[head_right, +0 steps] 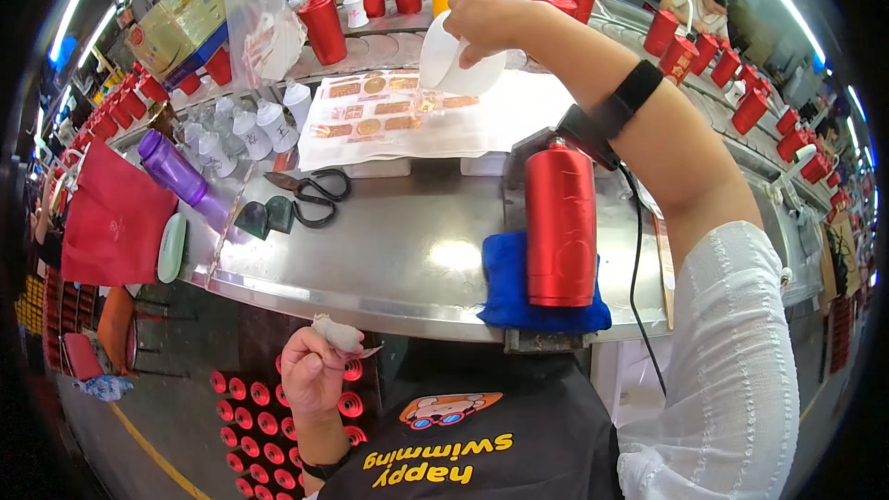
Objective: Applying decorative labels to red cylindrical containers at a manufacturing workstation.
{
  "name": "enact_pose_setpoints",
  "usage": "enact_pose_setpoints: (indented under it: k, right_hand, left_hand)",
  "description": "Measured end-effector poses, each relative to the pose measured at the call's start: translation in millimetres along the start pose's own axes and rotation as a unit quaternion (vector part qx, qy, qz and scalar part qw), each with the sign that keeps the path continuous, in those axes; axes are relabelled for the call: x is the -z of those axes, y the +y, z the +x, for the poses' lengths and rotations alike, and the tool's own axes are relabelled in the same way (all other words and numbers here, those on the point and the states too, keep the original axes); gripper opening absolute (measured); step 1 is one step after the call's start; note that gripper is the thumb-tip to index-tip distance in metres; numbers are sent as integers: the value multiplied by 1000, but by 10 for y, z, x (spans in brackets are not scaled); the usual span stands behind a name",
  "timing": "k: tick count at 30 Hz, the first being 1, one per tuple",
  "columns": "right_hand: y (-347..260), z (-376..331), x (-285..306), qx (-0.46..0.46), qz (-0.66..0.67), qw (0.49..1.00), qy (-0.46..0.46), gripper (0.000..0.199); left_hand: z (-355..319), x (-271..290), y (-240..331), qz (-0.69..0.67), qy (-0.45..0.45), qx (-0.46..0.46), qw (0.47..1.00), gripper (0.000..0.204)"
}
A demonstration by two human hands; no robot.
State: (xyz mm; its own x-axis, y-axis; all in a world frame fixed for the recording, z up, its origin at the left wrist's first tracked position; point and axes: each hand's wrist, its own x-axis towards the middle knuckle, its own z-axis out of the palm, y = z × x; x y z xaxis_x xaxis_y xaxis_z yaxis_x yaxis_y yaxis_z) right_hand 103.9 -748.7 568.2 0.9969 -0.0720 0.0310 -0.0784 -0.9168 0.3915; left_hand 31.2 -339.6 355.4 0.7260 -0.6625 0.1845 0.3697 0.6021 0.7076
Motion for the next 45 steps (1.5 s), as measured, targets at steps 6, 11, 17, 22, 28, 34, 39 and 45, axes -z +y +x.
enact_pose_setpoints:
  k: [6,11,17,22,28,34,39,45]
  right_hand:
    - [348,-304,-130,-39,-7,999,-18,40]
    - [714,-765,-229,-74,-19,996,-46,42]
    - [997,-1359,-425,-138,-62,983,-105,43]
    - [1206,-1848,-650,-168,-103,977,-78,40]
    - [1541,-2385,-892,-220,-78,970,-66,38]
    - [1817,-2962,-1098,-302,-61,941,-139,47]
    - [1971,-3306,-1455,-322,-135,927,-135,36]
    - [2125,-3471,-1726,-342,-133,922,-124,35]
  left_hand:
    - [20,-64,-29,13,-4,13,1000,21]
    - [100,-246,-50,22,0,29,999,17]
    - [222,-375,-129,40,-23,22,999,21]
    - [374,-489,-154,58,-60,29,996,21]
    - [547,-716,-199,86,-85,16,993,24]
    - [632,-881,-340,103,-85,38,990,26]
    - [711,-969,-408,107,-146,60,982,21]
    - [771,-1042,-464,127,-155,74,977,23]
